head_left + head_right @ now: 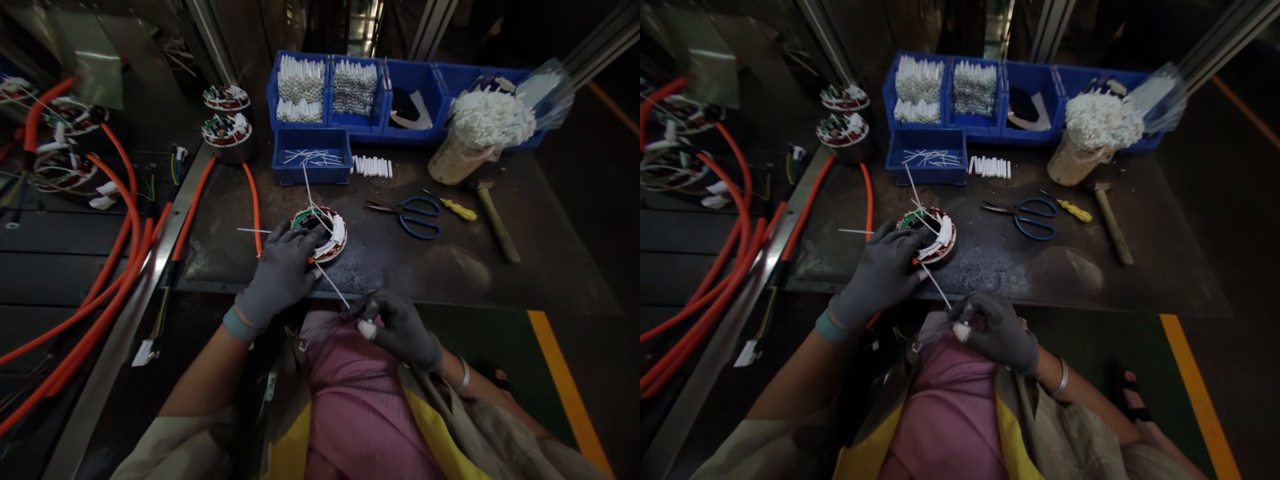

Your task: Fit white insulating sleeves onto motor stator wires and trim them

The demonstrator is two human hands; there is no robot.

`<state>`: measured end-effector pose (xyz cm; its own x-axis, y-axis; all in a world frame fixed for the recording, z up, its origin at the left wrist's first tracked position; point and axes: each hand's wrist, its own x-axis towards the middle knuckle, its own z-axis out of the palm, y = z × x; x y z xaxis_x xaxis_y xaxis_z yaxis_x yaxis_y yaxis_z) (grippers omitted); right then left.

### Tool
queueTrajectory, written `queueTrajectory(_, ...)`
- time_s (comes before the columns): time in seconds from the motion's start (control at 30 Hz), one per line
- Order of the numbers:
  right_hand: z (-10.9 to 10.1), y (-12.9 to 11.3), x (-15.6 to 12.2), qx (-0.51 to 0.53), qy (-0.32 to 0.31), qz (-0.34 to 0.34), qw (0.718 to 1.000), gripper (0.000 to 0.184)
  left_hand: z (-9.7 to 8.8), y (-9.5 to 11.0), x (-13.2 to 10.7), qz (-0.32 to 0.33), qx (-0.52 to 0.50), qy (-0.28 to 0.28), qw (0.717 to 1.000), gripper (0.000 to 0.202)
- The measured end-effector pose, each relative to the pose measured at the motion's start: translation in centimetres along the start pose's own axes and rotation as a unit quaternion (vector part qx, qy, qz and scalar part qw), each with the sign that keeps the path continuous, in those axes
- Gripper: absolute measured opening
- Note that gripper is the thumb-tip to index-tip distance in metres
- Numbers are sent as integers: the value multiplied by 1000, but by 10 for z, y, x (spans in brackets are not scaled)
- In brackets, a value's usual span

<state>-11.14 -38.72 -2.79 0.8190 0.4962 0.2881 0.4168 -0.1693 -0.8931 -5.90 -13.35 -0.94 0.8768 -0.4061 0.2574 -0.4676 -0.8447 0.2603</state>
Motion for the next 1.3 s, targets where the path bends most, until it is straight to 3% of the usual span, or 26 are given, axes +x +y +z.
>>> queueTrajectory(0.17, 2, -19, 24, -49, 78, -35, 995, 21, 0, 4, 2, -8, 15, -11, 1000, 72)
queueTrajectory(0.27, -3, -30, 22, -78, 52, -56, 994, 20, 0, 5, 3, -24, -4, -1, 1000, 70)
queueTrajectory(0.4, -11, -29, 6, -79, 18, -27, 996, 17, 4, 4, 3, -30, -26, 16, 999, 65)
queueTrajectory(0.63, -12, -17, -2, -51, 21, 19, 998, 18, 8, 2, 4, -27, -29, 30, 999, 62)
queueTrajectory(0.93, -7, -37, 11, -76, 82, 38, 993, 18, 7, 6, 4, -41, -23, 22, 999, 64)
queueTrajectory(1.13, 16, -11, 37, -92, 89, 51, 991, 16, 10, 6, 3, -45, -23, 13, 999, 72)
queueTrajectory(1.23, 26, 8, 57, -28, 108, 66, 992, 16, 13, 2, 1, -63, -68, 43, 995, 83)
queueTrajectory(1.3, 28, 14, 66, 36, 133, 91, 986, 15, 14, 0, -1, -65, -121, 67, 988, 79)
